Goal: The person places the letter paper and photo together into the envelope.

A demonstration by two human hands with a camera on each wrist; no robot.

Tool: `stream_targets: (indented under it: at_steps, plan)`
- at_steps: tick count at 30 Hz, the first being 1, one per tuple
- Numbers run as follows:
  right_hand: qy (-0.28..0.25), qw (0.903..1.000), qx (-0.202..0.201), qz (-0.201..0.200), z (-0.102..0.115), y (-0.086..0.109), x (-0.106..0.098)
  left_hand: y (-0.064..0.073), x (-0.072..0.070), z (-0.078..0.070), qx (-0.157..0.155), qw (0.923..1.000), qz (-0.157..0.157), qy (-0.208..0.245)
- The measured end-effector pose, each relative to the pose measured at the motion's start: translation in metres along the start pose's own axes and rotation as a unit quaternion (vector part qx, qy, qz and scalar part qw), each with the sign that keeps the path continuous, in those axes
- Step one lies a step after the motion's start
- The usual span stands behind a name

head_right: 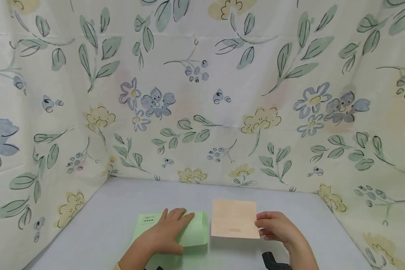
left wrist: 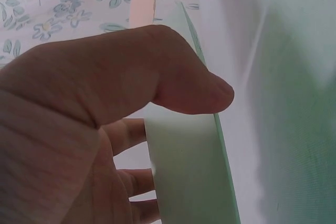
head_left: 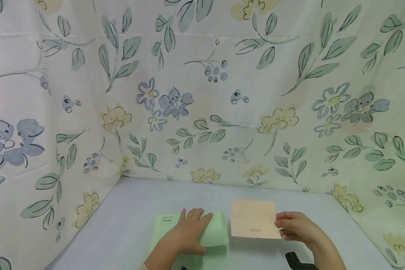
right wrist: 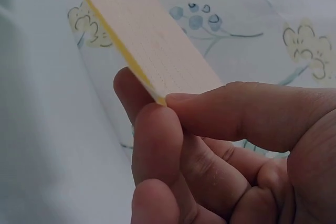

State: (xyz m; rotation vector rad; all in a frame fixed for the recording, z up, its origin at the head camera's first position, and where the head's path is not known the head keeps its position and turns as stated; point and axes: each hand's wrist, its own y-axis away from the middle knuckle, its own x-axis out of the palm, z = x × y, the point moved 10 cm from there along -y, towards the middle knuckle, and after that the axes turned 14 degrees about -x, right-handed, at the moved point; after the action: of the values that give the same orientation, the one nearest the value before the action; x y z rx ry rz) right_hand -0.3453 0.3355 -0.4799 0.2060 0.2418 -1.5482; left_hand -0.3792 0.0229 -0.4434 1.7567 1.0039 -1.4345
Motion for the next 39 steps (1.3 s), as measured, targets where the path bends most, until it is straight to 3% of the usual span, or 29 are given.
stream_targets:
  at_steps: [21, 31, 39]
  plan:
    - [0.004, 0.9984, -0.042, 0.036, 0.013, -0.006, 0.022, 0.002, -0.005, -0.005, 0.007, 0.9998, -0.014, -0.007]
    - [0.021, 0.9980, -0.043, 0.041, 0.015, -0.006, 0.025, 0.002, -0.006, -0.004, 0.001, 0.9998, -0.019, -0.005]
    - [0.027, 0.9949, -0.053, 0.082, 0.017, -0.005, 0.034, 0.004, -0.008, -0.004, 0.002, 0.9997, -0.026, -0.005]
